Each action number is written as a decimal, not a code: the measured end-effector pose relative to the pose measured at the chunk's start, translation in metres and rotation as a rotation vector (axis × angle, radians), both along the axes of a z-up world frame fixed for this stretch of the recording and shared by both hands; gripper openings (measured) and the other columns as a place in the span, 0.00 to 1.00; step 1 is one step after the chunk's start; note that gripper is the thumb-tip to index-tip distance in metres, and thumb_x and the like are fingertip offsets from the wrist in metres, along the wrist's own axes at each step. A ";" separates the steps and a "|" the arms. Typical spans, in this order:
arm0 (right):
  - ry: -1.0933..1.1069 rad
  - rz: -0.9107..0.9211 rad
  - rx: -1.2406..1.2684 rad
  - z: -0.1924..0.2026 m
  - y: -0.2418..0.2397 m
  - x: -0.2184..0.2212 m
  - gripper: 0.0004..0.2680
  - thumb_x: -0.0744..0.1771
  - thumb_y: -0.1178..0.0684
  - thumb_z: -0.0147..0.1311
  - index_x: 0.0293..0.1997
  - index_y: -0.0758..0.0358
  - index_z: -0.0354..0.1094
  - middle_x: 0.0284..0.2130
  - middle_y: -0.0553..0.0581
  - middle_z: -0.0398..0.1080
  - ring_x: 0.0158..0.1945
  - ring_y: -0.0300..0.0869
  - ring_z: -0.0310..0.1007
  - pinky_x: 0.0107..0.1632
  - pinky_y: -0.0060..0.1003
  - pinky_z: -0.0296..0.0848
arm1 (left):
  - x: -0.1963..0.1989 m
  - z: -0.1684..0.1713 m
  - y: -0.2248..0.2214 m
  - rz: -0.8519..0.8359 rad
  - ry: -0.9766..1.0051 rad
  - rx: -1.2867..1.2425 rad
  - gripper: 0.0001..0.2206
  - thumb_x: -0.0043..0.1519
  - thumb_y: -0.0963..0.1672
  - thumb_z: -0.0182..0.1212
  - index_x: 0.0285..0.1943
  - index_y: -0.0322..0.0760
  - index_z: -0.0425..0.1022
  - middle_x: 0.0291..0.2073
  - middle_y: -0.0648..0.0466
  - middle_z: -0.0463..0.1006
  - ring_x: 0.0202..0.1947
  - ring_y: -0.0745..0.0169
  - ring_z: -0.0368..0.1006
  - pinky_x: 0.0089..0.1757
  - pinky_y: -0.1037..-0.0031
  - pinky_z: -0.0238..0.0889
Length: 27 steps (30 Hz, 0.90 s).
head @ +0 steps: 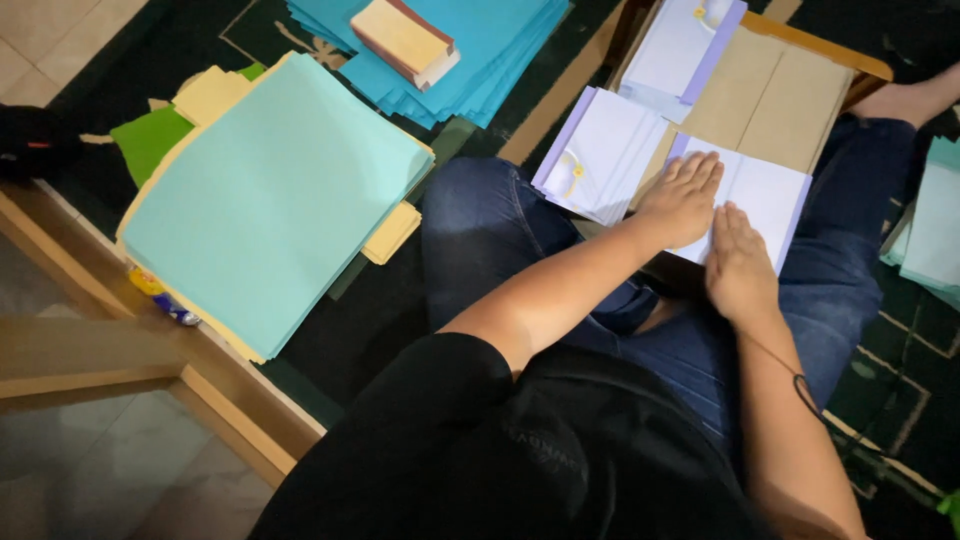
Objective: The person sits on the floor and folds light purple paper sheets in half, then stacks them. They then pick up a light blue sheet, place a smaller printed sheet inside, fold the blue sheet around it, and place the finished item on a stack.
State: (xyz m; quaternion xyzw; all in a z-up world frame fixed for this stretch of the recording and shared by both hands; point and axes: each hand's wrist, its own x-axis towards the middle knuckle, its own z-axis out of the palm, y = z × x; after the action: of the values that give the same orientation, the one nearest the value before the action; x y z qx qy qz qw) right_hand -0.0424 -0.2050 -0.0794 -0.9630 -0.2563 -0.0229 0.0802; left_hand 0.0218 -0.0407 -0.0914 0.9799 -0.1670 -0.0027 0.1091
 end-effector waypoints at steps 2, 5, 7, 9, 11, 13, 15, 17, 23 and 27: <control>0.024 -0.009 0.052 0.007 0.000 -0.010 0.23 0.70 0.57 0.40 0.78 0.70 0.50 0.75 0.71 0.50 0.78 0.59 0.48 0.74 0.51 0.49 | 0.001 -0.001 0.000 -0.008 0.000 -0.005 0.28 0.72 0.48 0.38 0.82 0.37 0.46 0.81 0.47 0.44 0.81 0.48 0.37 0.72 0.55 0.32; 0.053 -0.077 0.219 0.013 -0.006 -0.018 0.21 0.70 0.59 0.41 0.76 0.66 0.56 0.72 0.69 0.56 0.75 0.58 0.53 0.72 0.51 0.53 | 0.000 -0.006 -0.001 -0.064 -0.005 -0.021 0.28 0.71 0.49 0.43 0.81 0.39 0.51 0.80 0.44 0.45 0.80 0.44 0.39 0.72 0.49 0.32; 0.065 -0.134 0.338 0.004 -0.019 -0.011 0.21 0.70 0.60 0.42 0.75 0.62 0.61 0.69 0.67 0.62 0.72 0.58 0.57 0.71 0.52 0.57 | -0.008 -0.002 0.005 -0.109 -0.008 -0.025 0.27 0.71 0.50 0.47 0.80 0.41 0.55 0.79 0.42 0.47 0.80 0.41 0.40 0.71 0.44 0.33; -0.160 -0.284 0.304 -0.019 -0.042 0.000 0.18 0.72 0.61 0.42 0.73 0.64 0.66 0.62 0.70 0.69 0.65 0.60 0.66 0.64 0.52 0.65 | -0.026 0.008 0.012 -0.387 -0.001 -0.155 0.34 0.66 0.61 0.62 0.78 0.53 0.58 0.78 0.45 0.53 0.80 0.41 0.43 0.71 0.40 0.34; -0.216 -0.244 0.347 -0.023 -0.040 0.004 0.17 0.72 0.62 0.43 0.72 0.68 0.67 0.62 0.71 0.69 0.67 0.60 0.65 0.65 0.51 0.64 | -0.021 -0.002 0.011 -0.393 0.051 -0.148 0.36 0.62 0.60 0.72 0.77 0.60 0.60 0.79 0.46 0.48 0.80 0.39 0.40 0.71 0.35 0.32; -0.272 -0.212 0.382 -0.024 -0.041 0.004 0.17 0.72 0.64 0.44 0.71 0.71 0.67 0.62 0.72 0.68 0.68 0.60 0.65 0.66 0.50 0.63 | -0.018 -0.008 0.007 -0.407 0.103 -0.148 0.38 0.59 0.59 0.81 0.75 0.66 0.61 0.80 0.47 0.43 0.80 0.38 0.36 0.70 0.31 0.29; -0.287 -0.202 0.391 -0.022 -0.039 0.003 0.15 0.72 0.64 0.45 0.68 0.71 0.69 0.63 0.70 0.68 0.68 0.58 0.64 0.67 0.49 0.63 | -0.014 -0.007 0.004 -0.391 0.195 -0.165 0.35 0.62 0.52 0.80 0.76 0.73 0.61 0.80 0.48 0.42 0.80 0.38 0.36 0.67 0.25 0.24; -0.255 -0.236 0.406 -0.021 -0.035 0.002 0.14 0.73 0.63 0.45 0.67 0.69 0.70 0.62 0.69 0.69 0.68 0.58 0.64 0.67 0.50 0.63 | -0.019 0.005 0.011 -0.390 0.239 -0.212 0.29 0.63 0.52 0.77 0.72 0.69 0.66 0.80 0.48 0.45 0.80 0.39 0.36 0.66 0.24 0.25; -0.215 -0.346 0.420 -0.013 -0.031 -0.001 0.13 0.71 0.61 0.46 0.63 0.65 0.71 0.61 0.66 0.70 0.67 0.56 0.65 0.67 0.48 0.64 | -0.036 0.033 0.019 -0.424 0.279 -0.204 0.19 0.66 0.50 0.68 0.66 0.63 0.71 0.80 0.48 0.42 0.79 0.38 0.38 0.65 0.22 0.29; -0.205 -0.337 0.426 0.001 -0.022 -0.007 0.14 0.69 0.64 0.45 0.61 0.65 0.71 0.61 0.66 0.69 0.67 0.56 0.65 0.66 0.48 0.65 | -0.046 0.041 0.017 -0.409 0.230 -0.104 0.17 0.62 0.48 0.70 0.59 0.55 0.72 0.80 0.45 0.32 0.79 0.34 0.38 0.64 0.20 0.36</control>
State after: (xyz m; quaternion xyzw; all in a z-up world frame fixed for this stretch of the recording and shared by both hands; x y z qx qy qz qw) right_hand -0.0493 -0.2267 -0.0782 -0.9460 -0.0891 -0.1866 0.2495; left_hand -0.0241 -0.0240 -0.0501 0.9120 -0.3485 -0.1278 0.1748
